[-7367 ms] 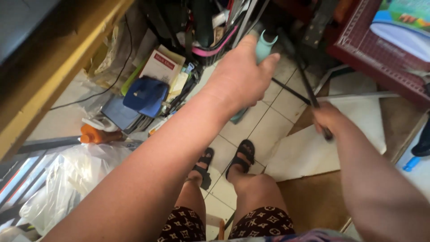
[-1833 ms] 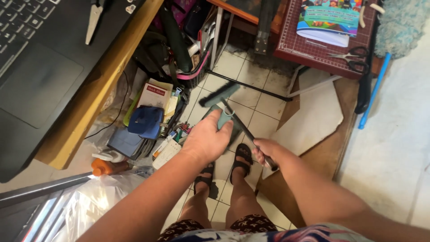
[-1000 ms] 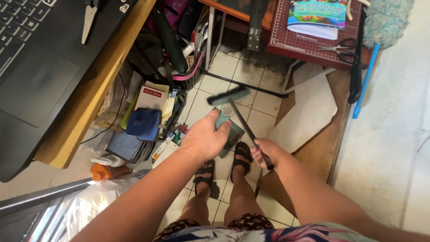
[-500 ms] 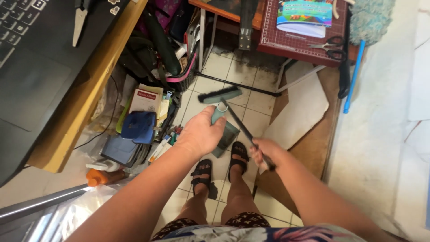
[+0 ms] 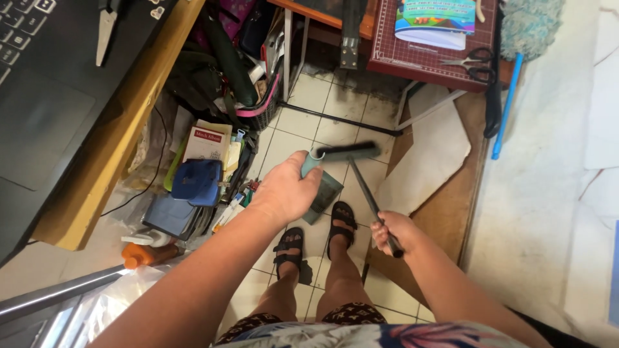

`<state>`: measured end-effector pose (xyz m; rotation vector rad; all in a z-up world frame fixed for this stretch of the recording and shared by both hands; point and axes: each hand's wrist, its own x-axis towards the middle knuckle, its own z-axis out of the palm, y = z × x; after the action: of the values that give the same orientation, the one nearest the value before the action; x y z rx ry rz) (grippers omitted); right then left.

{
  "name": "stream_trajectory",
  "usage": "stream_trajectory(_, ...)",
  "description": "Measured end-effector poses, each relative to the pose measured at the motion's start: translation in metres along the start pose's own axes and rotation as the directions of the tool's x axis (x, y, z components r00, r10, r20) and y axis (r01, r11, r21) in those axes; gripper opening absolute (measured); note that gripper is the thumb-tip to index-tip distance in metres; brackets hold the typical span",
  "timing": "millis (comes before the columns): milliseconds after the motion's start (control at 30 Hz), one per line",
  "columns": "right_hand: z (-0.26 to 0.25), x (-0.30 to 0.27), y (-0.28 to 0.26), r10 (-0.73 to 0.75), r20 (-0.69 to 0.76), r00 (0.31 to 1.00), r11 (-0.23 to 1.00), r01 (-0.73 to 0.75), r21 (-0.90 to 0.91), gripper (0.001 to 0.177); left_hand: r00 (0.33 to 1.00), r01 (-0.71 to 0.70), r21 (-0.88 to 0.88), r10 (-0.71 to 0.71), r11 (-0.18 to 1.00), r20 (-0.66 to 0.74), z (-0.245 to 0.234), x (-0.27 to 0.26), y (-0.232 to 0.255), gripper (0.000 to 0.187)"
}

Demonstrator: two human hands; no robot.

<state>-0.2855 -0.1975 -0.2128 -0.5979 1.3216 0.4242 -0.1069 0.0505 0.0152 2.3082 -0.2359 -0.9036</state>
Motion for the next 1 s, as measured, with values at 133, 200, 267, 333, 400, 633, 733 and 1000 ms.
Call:
stream_trajectory(133,0.009,-0.034,0.003,0.033,0.036,0.999,0.999,-0.033,-0.026,0.038,0.999,0.028,0.002,-0.028,1.000,0.024,-0.003,0.000,0.001,0.051)
stream_trajectory(200,0.016,-0.030,0.000,0.040,0.044,0.998,0.999,-0.041,0.008,0.038,1.000,0.017,-0.005,-0.017,1.000,0.019,0.000,0.002,0.000,0.051)
stream_trajectory(267,0.025,-0.004,-0.010,0.059,0.097,0.993,0.995,-0.051,-0.087,0.040,1.000,-0.013,-0.006,0.013,1.000,-0.011,0.000,0.003,-0.001,0.052)
stream_trajectory(333,0.039,0.019,-0.027,0.028,0.076,0.997,0.983,-0.013,-0.185,0.038,1.000,-0.011,-0.003,0.011,1.000,-0.003,-0.002,0.001,-0.002,0.052)
stream_trajectory(400,0.045,0.031,-0.037,-0.009,0.050,0.999,0.959,0.022,-0.281,0.037,1.000,-0.013,-0.005,0.013,1.000,0.010,-0.003,-0.002,-0.001,0.051)
stream_trajectory(633,0.029,0.010,-0.017,0.046,0.052,0.998,0.998,-0.044,-0.044,0.038,1.000,0.007,-0.010,-0.007,1.000,0.004,-0.001,0.003,-0.002,0.053)
stream_trajectory(733,0.015,-0.019,-0.011,0.043,0.091,0.995,0.998,-0.047,0.035,0.037,1.000,0.023,-0.003,-0.023,1.000,0.018,-0.006,0.000,0.007,0.058)
stream_trajectory(1000,0.029,-0.024,-0.030,-0.079,0.009,0.997,0.991,0.078,0.113,0.033,1.000,-0.011,0.010,0.011,1.000,0.020,-0.006,0.007,0.003,0.060)
